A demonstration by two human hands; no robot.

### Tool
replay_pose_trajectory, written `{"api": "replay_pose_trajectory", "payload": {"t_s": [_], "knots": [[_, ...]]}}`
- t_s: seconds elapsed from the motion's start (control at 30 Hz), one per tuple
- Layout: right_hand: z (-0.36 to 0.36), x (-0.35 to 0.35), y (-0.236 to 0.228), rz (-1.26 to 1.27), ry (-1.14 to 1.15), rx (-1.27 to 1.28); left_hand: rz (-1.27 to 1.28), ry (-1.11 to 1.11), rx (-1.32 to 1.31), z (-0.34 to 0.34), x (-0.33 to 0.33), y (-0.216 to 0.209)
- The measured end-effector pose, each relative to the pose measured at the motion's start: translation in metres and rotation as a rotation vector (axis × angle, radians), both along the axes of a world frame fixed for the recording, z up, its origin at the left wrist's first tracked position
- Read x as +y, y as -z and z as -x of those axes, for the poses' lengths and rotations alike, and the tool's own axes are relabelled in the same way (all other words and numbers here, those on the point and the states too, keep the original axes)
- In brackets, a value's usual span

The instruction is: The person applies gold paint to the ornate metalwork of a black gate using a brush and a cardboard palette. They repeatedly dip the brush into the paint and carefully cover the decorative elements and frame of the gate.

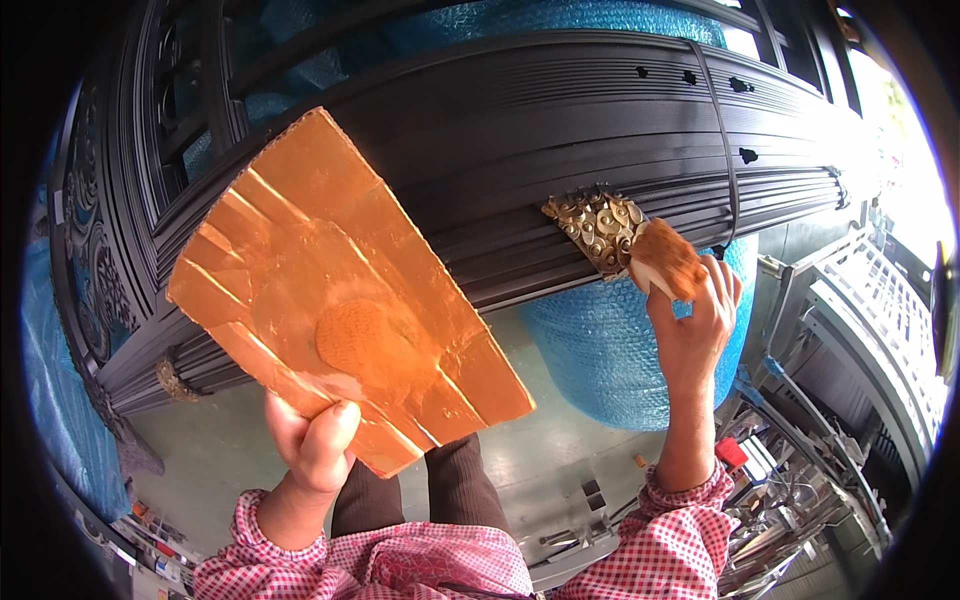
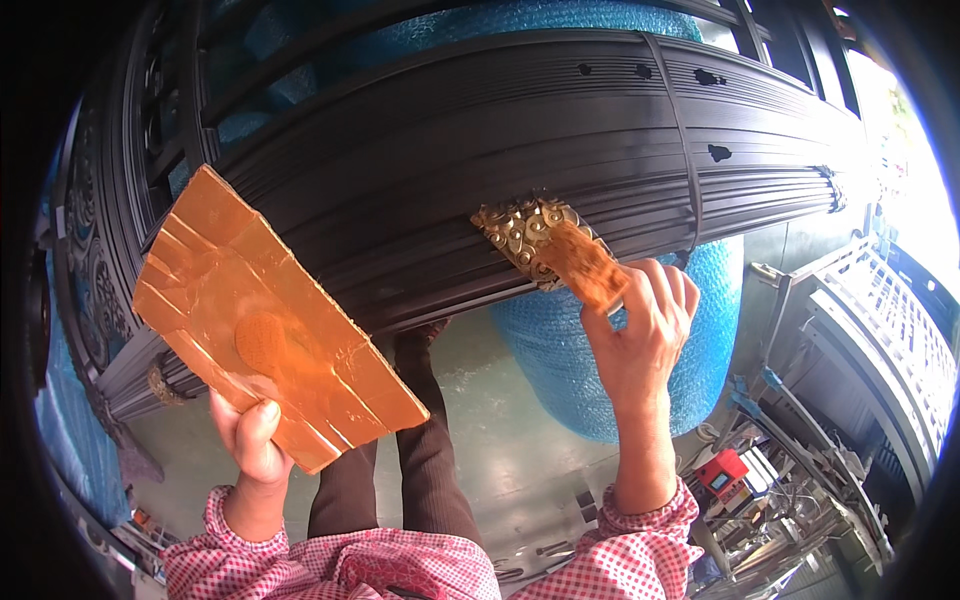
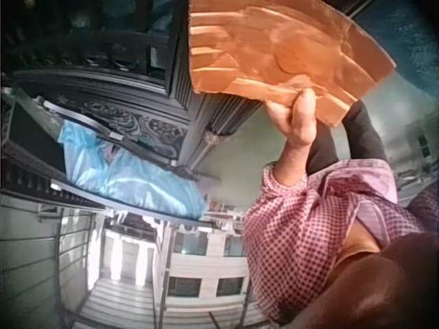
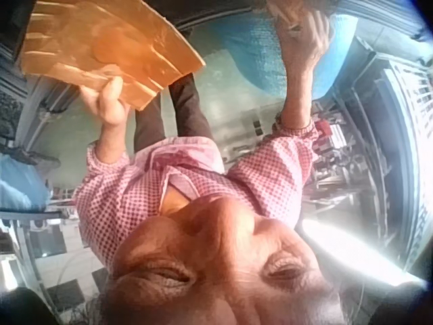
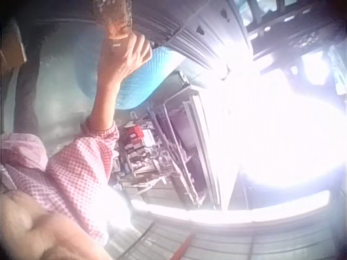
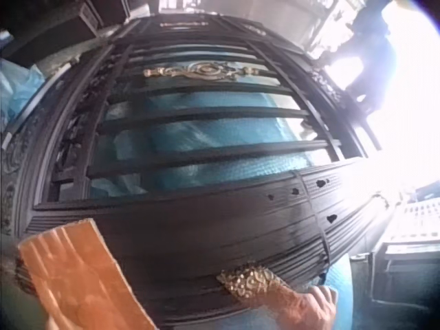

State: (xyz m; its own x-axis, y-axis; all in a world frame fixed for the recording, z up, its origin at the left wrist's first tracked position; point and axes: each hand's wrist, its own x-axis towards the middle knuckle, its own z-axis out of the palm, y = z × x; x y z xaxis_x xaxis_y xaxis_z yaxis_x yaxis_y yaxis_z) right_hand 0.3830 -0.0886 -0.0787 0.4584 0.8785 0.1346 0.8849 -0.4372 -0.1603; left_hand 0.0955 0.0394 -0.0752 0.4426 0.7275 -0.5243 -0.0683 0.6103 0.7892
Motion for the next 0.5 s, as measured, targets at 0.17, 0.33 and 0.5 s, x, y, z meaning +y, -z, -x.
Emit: {"api": "replay_pose_trajectory", "payload": {"t_s": [0.17,0.33,0.5], "knots": [[0.010,0.024,0.004,-0.047,-0.023,0.138,-0.040,0.070,-0.008,-0.001,0.000,0.001],[0.012,-0.035,0.011,0.011,0.059,0.008,-0.036,0.052,0.016,0.000,-0.001,0.002],[0.013,-0.011,0.010,-0.145,-0.015,0.048,-0.053,0.074,-0.006,-0.002,-0.004,0.007]]}}
